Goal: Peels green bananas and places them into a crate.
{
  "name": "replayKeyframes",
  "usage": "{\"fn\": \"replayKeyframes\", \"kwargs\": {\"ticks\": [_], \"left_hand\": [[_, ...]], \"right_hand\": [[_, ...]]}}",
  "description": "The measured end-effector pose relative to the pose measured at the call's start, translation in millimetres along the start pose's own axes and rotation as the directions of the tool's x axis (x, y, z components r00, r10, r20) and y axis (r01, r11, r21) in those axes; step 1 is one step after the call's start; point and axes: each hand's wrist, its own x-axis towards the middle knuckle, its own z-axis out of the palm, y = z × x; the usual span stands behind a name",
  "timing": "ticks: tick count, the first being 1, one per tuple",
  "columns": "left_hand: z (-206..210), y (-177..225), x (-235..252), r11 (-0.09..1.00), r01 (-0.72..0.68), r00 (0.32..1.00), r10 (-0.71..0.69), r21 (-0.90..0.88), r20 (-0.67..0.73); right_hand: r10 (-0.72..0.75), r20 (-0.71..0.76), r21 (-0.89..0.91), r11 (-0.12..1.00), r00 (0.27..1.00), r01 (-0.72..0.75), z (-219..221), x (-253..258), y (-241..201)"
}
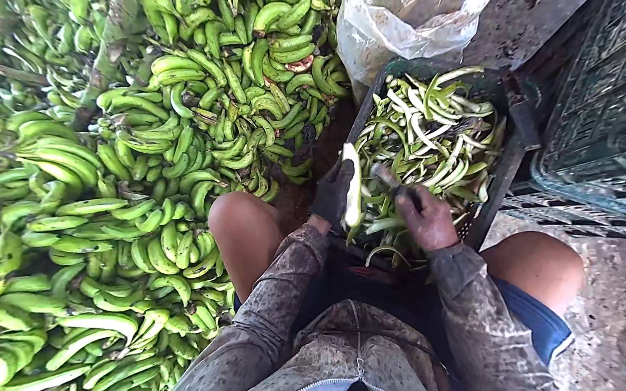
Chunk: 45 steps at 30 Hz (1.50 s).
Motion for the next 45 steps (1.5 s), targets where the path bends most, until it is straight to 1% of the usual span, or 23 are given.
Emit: {"fn": "replayKeyframes", "kwargs": {"ticks": [1, 3, 5, 6, 8, 10, 12, 13, 15, 19, 21, 24, 27, 29, 30, 32, 34, 35, 36, 38, 40, 42, 45], "left_hand": [[4, 8, 4, 0.997, -0.033, 0.990, 0.041, 0.064, -0.135], [5, 22, 4, 0.997, -0.037, 0.984, 0.047, 0.063, -0.169], [1, 34, -9, 1.000, 0.007, 0.995, -0.007, 0.006, 0.100], [-2, 33, -14, 0.999, 0.035, 0.955, -0.024, -0.033, 0.296], [-6, 22, -21, 0.962, 0.190, 0.817, -0.043, -0.198, 0.575], [-9, 6, -8, 0.928, 0.281, 0.701, -0.023, -0.246, 0.713], [-4, 1, -3, 0.935, 0.272, 0.792, -0.082, -0.228, 0.606], [-2, 3, -2, 0.953, 0.222, 0.875, -0.102, -0.205, 0.473], [1, 5, 0, 0.939, 0.154, 0.970, -0.083, -0.308, 0.230], [0, 11, 8, 0.756, 0.047, 0.984, -0.149, -0.652, -0.101], [-2, 15, 8, 0.706, 0.015, 0.976, -0.165, -0.708, -0.144], [-2, 13, 7, 0.686, 0.051, 0.982, -0.169, -0.726, -0.090], [-1, 10, -1, 0.781, 0.129, 0.990, -0.061, -0.611, 0.130], [-1, 24, -15, 0.938, 0.166, 0.943, -0.060, -0.305, 0.329], [-3, 28, -20, 0.985, 0.143, 0.902, -0.089, -0.098, 0.422], [-4, 26, -22, 0.980, 0.064, 0.739, -0.174, 0.189, 0.651], [0, 16, -22, 0.963, 0.024, 0.624, -0.225, 0.269, 0.748], [2, 10, -20, 0.967, 0.027, 0.629, -0.214, 0.254, 0.747], [5, 7, -20, 0.977, 0.035, 0.683, -0.176, 0.209, 0.709], [8, 5, -19, 0.996, 0.087, 0.852, -0.090, 0.030, 0.515], [12, 7, -7, 0.913, 0.227, 0.950, -0.131, -0.339, 0.283], [10, 16, 3, 0.732, 0.238, 0.966, -0.245, -0.638, 0.079], [-3, 23, 11, 0.624, 0.175, 0.927, -0.366, -0.761, -0.087]], "right_hand": [[-0.063, 0.067, 0.069, 0.996, 0.996, 0.059, 8, -9, -6], [-0.107, 0.179, 0.123, 0.989, 0.978, 0.086, 19, -10, -13], [0.011, 0.198, 0.045, 0.999, 0.980, -0.021, 15, 11, -9], [0.125, 0.159, -0.029, 0.992, 0.979, -0.122, 8, 25, -4], [0.316, 0.043, -0.149, 0.940, 0.948, -0.306, -10, 48, 4], [0.374, -0.056, -0.159, 0.912, 0.926, -0.378, -21, 52, 8], [0.344, -0.108, -0.131, 0.925, 0.933, -0.357, -24, 41, 9], [0.305, -0.112, -0.113, 0.942, 0.946, -0.317, -22, 33, 9], [0.193, -0.078, -0.084, 0.976, 0.978, -0.199, -14, 17, 6], [-0.002, 0.066, -0.052, 0.999, 0.998, 0.006, 14, -5, -1], [-0.021, 0.095, -0.054, 0.998, 0.995, 0.026, 25, -8, -1], [0.041, 0.098, -0.001, 0.999, 0.994, -0.041, 21, -2, -1], [0.063, 0.100, 0.086, 0.994, 0.993, -0.072, 11, 11, 4], [0.095, 0.138, 0.116, 0.987, 0.986, -0.111, 5, 22, 9], [0.121, 0.151, 0.099, 0.986, 0.981, -0.136, 1, 26, 13], [0.177, 0.135, 0.019, 0.983, 0.975, -0.182, -6, 32, 14], [0.243, 0.045, -0.066, 0.969, 0.969, -0.240, -9, 36, 15], [0.270, -0.013, -0.099, 0.958, 0.963, -0.270, -12, 37, 17], [0.273, -0.067, -0.107, 0.954, 0.960, -0.279, -14, 34, 19], [0.199, -0.124, -0.072, 0.975, 0.972, -0.209, -15, 24, 21], [0.077, -0.115, -0.030, 0.996, 0.990, -0.081, -11, 10, 19], [-0.028, -0.047, 0.012, 1.000, 0.998, 0.028, 0, -1, 15], [-0.150, 0.065, 0.019, 0.989, 0.987, 0.149, 22, -7, 11]]}}
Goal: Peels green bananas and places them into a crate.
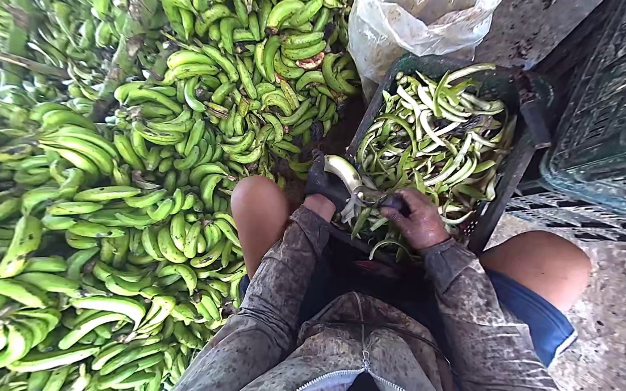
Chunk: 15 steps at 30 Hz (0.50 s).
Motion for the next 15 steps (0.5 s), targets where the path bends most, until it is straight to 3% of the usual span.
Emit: {"fn": "replayKeyframes", "kwargs": {"ticks": [3, 6, 8, 9, 11, 12, 14, 15], "left_hand": [[2, 3, -5, 1.000, 0.001, 0.999, -0.001, -0.004, 0.045], [8, -12, -18, 0.979, -0.006, 0.988, -0.025, 0.202, 0.152], [3, -32, -23, 0.855, -0.197, 0.953, 0.052, 0.480, 0.297], [0, -41, -24, 0.715, -0.308, 0.918, 0.051, 0.628, 0.393], [-7, -49, -29, 0.479, -0.475, 0.819, -0.066, 0.738, 0.570], [-9, -48, -34, 0.422, -0.523, 0.775, -0.126, 0.740, 0.620], [-4, -37, -47, 0.422, -0.506, 0.771, -0.169, 0.752, 0.613], [-1, -31, -48, 0.469, -0.435, 0.818, -0.151, 0.769, 0.555]], "right_hand": [[-0.007, 0.022, -0.031, 1.000, 1.000, 0.008, 9, 3, -2], [0.079, -0.022, -0.057, 0.995, 0.997, -0.080, 4, 7, -5], [0.205, -0.043, -0.049, 0.977, 0.978, -0.207, -3, 17, -4], [0.284, -0.037, -0.048, 0.957, 0.958, -0.285, -10, 23, -3], [0.402, -0.045, -0.088, 0.910, 0.914, -0.405, -24, 34, 2], [0.446, -0.064, -0.117, 0.885, 0.893, -0.451, -31, 38, 4], [0.479, -0.121, -0.112, 0.864, 0.870, -0.491, -40, 37, 6], [0.457, -0.154, -0.095, 0.875, 0.876, -0.474, -42, 34, 7]]}}
